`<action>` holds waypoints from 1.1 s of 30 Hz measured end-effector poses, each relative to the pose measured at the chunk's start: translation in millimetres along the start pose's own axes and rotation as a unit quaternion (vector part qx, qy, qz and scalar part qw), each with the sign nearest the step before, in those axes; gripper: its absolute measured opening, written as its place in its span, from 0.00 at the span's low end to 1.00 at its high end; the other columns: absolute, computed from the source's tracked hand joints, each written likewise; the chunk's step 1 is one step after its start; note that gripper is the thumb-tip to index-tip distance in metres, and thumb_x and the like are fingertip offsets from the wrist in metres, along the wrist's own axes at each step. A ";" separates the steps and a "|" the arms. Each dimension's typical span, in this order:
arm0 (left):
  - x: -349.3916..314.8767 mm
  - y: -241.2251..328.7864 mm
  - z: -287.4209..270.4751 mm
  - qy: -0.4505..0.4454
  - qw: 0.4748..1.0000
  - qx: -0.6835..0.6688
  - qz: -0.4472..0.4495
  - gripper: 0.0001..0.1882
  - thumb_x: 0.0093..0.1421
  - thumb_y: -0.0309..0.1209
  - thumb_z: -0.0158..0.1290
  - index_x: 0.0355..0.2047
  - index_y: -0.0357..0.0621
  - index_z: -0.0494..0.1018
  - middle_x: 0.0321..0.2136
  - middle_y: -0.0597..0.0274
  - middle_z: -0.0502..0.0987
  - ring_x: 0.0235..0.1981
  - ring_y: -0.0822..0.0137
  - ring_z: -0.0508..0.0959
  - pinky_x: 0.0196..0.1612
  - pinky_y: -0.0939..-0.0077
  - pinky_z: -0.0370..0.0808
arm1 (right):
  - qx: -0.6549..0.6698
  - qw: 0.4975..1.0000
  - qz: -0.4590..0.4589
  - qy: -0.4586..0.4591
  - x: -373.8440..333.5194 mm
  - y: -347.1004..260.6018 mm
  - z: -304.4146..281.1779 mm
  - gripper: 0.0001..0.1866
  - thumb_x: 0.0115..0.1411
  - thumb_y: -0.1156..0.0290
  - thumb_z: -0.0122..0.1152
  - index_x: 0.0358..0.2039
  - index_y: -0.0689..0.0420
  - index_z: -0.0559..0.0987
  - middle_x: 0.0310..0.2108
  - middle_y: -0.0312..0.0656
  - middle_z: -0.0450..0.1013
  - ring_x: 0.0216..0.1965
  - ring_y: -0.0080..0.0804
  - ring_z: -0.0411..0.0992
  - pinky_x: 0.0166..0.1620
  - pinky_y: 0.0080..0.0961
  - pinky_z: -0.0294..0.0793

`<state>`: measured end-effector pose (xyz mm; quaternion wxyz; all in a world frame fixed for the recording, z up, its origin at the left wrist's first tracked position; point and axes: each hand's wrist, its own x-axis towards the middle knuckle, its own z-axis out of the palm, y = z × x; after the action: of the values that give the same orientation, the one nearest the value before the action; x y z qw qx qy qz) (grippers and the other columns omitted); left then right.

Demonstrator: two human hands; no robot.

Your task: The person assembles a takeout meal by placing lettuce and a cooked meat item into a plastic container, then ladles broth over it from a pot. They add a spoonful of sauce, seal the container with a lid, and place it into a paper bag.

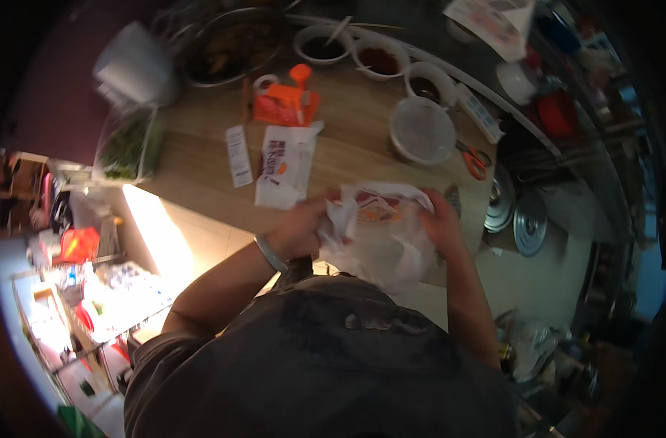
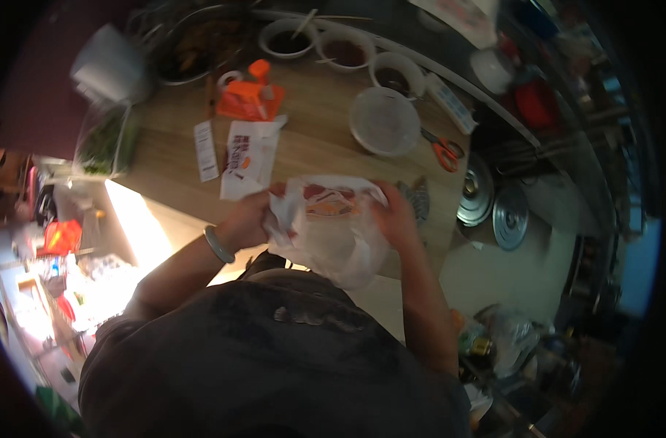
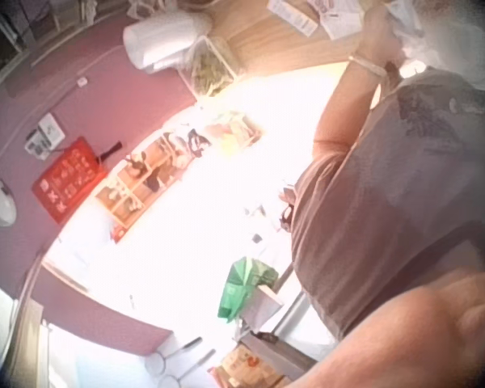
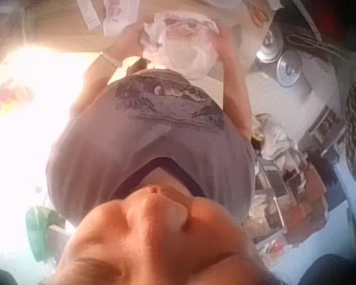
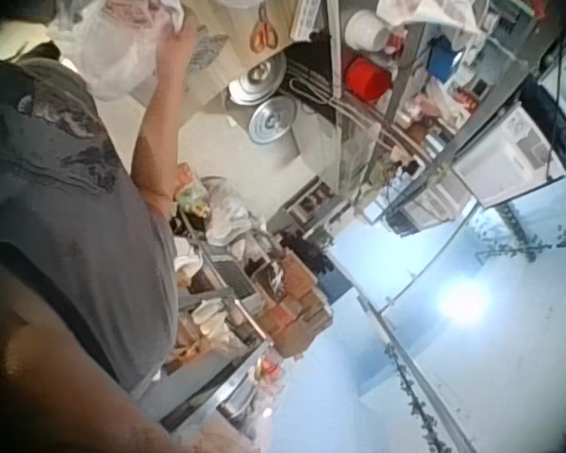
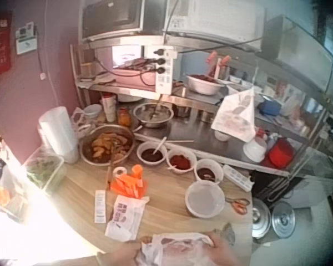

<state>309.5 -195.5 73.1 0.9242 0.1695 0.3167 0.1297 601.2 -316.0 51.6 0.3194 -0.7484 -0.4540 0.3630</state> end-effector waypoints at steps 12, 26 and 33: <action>34.9 57.0 14.0 -0.258 0.468 0.711 0.457 0.10 0.50 0.25 0.50 0.33 0.40 0.75 0.43 0.54 0.76 0.49 0.53 0.73 0.54 0.62 0.69 | -0.324 0.897 -0.285 -0.098 27.9 -93.2 36.8 0.17 0.51 0.71 0.58 0.44 0.53 0.78 0.44 0.48 0.74 0.51 0.42 0.69 0.60 0.49 0.59; 100.2 2.5 -46.3 -0.086 0.426 0.888 0.153 0.50 0.38 0.40 0.69 0.63 0.58 0.58 0.56 0.59 0.65 0.49 0.60 0.72 0.48 0.66 0.74 | 0.041 0.970 -0.032 -0.236 54.2 37.4 6.4 0.17 0.56 0.74 0.56 0.48 0.54 0.75 0.43 0.42 0.72 0.46 0.39 0.71 0.50 0.40 0.70; 85.5 7.9 -20.1 0.042 0.370 0.851 0.371 0.25 0.49 0.34 0.59 0.50 0.56 0.71 0.61 0.58 0.59 0.57 0.55 0.65 0.58 0.59 0.66 | 0.441 0.838 0.244 0.208 121.1 51.1 -20.8 0.18 0.56 0.72 0.53 0.48 0.57 0.70 0.44 0.41 0.71 0.44 0.37 0.71 0.47 0.33 0.71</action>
<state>361.3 -154.0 15.0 0.1365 0.9611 0.2031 0.1283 680.7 -228.4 -9.3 0.6037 -0.6725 0.0286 0.4273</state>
